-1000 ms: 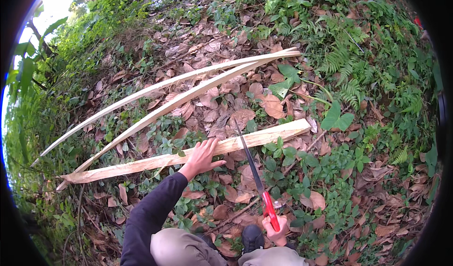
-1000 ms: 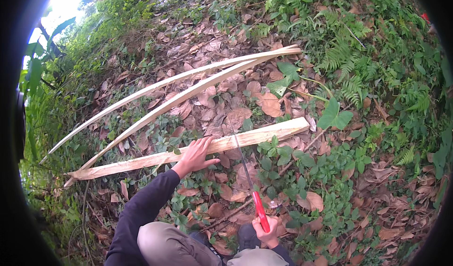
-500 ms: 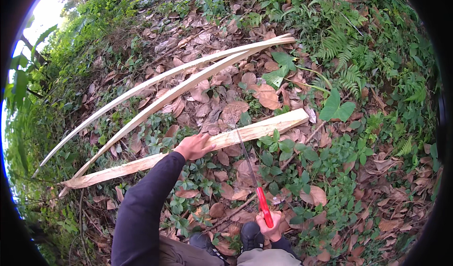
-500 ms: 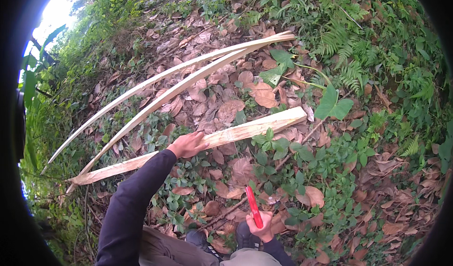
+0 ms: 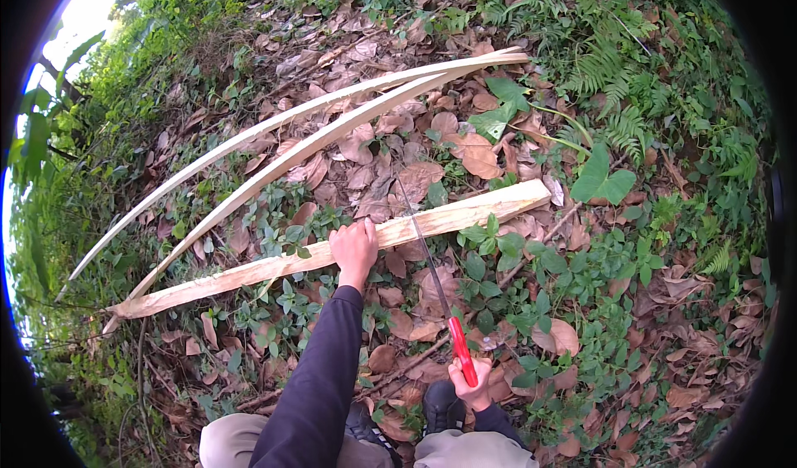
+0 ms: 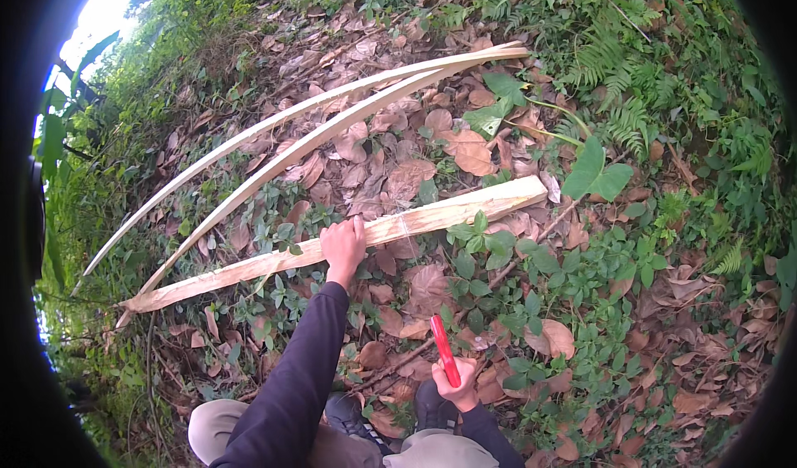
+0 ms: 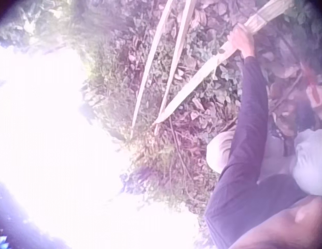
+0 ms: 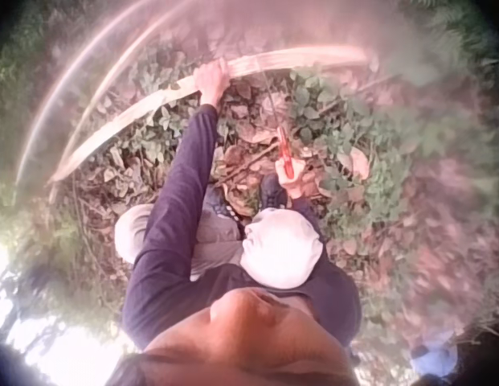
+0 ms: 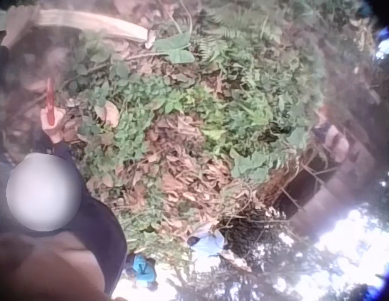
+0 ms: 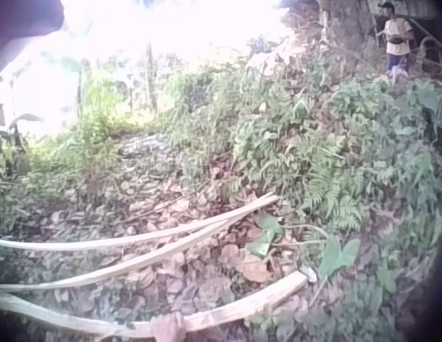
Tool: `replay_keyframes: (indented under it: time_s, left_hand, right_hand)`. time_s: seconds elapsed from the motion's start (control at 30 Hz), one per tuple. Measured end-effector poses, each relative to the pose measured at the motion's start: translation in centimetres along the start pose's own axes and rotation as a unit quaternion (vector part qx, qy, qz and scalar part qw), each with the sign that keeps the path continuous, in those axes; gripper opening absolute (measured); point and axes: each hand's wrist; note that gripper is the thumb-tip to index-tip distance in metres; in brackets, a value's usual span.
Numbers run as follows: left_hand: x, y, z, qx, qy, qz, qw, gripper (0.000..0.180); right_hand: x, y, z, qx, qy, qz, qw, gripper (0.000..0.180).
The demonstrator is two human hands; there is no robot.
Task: The person uses a red-handled saw to cut a long piece of light-colored wood into smaller sections. The person holds the wood steady with one hand while sawing with the other, working on the forest floor.
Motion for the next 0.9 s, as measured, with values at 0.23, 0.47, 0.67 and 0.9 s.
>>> replay_keyframes:
  time_s: [0.23, 0.47, 0.67, 0.9]
  left_hand:
    - [0.2, 0.3, 0.3, -0.040, 0.024, -0.015, 0.999, 0.042]
    - [-0.1, 0.4, 0.3, -0.078, 0.030, 0.006, 0.997, 0.050]
    - [0.1, -0.4, 0.4, -0.054, 0.029, -0.028, 0.998, 0.044]
    - [0.0, 0.1, 0.3, -0.088, 0.039, -0.034, 0.995, 0.043]
  right_hand:
    - [1.0, -0.7, 1.6, 0.015, 0.010, 0.003, 1.000, 0.016]
    - [0.4, -1.8, -1.8, -0.010, -0.022, 0.009, 1.000, 0.023]
    - [1.8, -1.5, -0.2, -0.006, 0.013, -0.037, 0.999, 0.027]
    - [1.1, -1.0, 1.2, -0.030, 0.001, -0.017, 0.999, 0.024]
Point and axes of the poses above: each hand's wrist, its own z-axis away from the middle knuckle, its own y-axis out of the back of the hand, x = y × z, and after that the axes turned 1 degree about y, right-handed
